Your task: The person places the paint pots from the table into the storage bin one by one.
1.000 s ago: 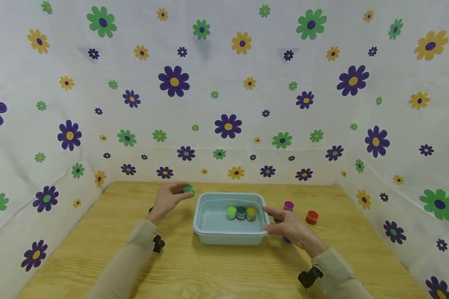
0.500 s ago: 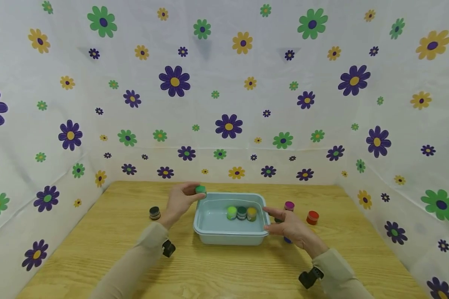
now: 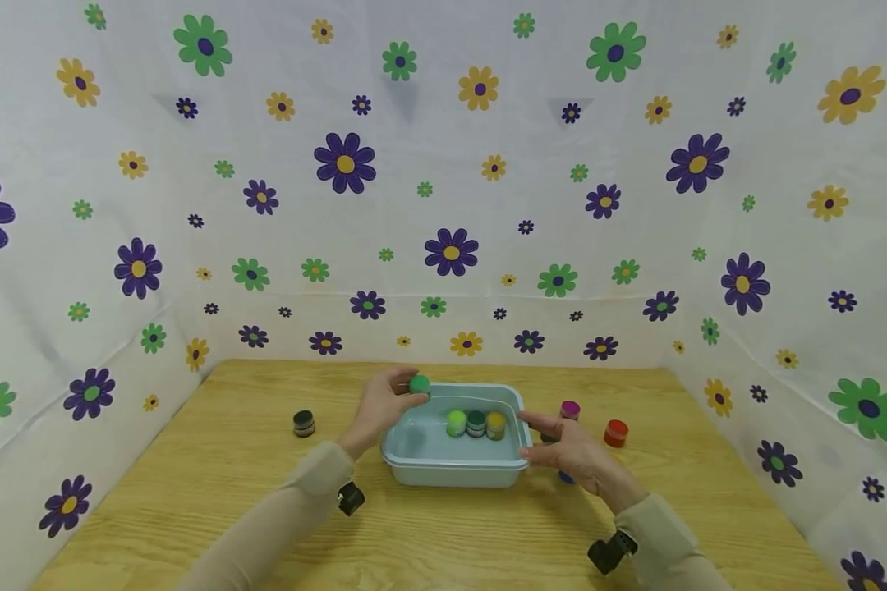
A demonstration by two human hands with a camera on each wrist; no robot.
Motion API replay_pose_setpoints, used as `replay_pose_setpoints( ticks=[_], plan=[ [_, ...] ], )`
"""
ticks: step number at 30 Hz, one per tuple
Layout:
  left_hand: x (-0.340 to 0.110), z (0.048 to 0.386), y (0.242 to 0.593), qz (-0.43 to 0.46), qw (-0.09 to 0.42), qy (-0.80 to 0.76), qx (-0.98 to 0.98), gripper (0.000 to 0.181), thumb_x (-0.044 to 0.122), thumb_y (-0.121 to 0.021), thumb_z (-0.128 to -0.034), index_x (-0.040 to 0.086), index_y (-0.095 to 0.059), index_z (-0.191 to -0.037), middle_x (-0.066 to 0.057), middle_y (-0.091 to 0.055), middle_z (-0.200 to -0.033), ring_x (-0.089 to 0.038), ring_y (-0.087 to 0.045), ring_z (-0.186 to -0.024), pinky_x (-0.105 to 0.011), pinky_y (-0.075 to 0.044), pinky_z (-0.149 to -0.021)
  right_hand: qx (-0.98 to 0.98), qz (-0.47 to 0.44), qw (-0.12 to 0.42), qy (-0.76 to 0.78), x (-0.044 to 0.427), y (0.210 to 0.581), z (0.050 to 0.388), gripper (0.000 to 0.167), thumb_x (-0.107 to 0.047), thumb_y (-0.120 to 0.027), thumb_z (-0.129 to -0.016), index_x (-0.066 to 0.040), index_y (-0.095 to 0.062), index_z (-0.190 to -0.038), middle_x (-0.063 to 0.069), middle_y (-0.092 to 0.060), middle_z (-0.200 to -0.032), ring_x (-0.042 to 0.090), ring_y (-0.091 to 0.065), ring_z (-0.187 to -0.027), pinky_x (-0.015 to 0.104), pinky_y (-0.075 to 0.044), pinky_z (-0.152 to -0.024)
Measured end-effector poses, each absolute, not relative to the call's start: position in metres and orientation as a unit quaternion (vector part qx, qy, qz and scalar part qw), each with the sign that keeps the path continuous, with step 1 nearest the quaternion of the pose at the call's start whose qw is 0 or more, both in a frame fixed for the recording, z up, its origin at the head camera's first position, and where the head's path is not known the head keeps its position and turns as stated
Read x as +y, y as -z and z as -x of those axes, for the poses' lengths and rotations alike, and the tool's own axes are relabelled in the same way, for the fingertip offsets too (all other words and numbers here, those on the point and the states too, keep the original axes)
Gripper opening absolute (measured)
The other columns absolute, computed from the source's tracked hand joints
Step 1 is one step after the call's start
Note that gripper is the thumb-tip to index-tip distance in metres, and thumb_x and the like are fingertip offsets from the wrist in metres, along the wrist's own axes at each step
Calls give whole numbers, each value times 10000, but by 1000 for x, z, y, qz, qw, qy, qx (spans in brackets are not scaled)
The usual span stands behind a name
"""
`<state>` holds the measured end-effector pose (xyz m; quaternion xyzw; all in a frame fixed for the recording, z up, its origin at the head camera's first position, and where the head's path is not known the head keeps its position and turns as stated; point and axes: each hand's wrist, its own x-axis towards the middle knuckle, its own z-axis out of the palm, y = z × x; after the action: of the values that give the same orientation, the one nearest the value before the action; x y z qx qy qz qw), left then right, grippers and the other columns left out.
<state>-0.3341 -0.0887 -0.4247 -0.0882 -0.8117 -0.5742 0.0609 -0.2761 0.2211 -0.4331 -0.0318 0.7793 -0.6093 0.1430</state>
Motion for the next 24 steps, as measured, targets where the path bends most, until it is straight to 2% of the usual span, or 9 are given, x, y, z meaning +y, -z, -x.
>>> replay_pose_setpoints(
  ticks=[8, 24],
  plan=[
    [-66, 327, 423, 131, 28, 532, -836, 411, 93, -761, -844, 90, -657, -1242, -75, -703, -1178, -209, -655, -1023, -339, -582, -872, 780, 37, 145, 608, 222, 432, 277, 679, -115, -781, -829, -84, -491, -1443, 254, -296, -1556, 503, -240, -1423, 386, -567, -942],
    [-20, 317, 435, 188, -26, 467, -864, 340, 89, -811, -793, 35, -695, -1108, -89, -717, -988, -180, -650, -879, -288, -573, -705, 777, 50, 153, 609, 221, 431, 274, 687, -107, -754, -857, -64, -445, -1469, 256, -276, -1565, 501, -245, -1420, 359, -575, -925]
  ],
)
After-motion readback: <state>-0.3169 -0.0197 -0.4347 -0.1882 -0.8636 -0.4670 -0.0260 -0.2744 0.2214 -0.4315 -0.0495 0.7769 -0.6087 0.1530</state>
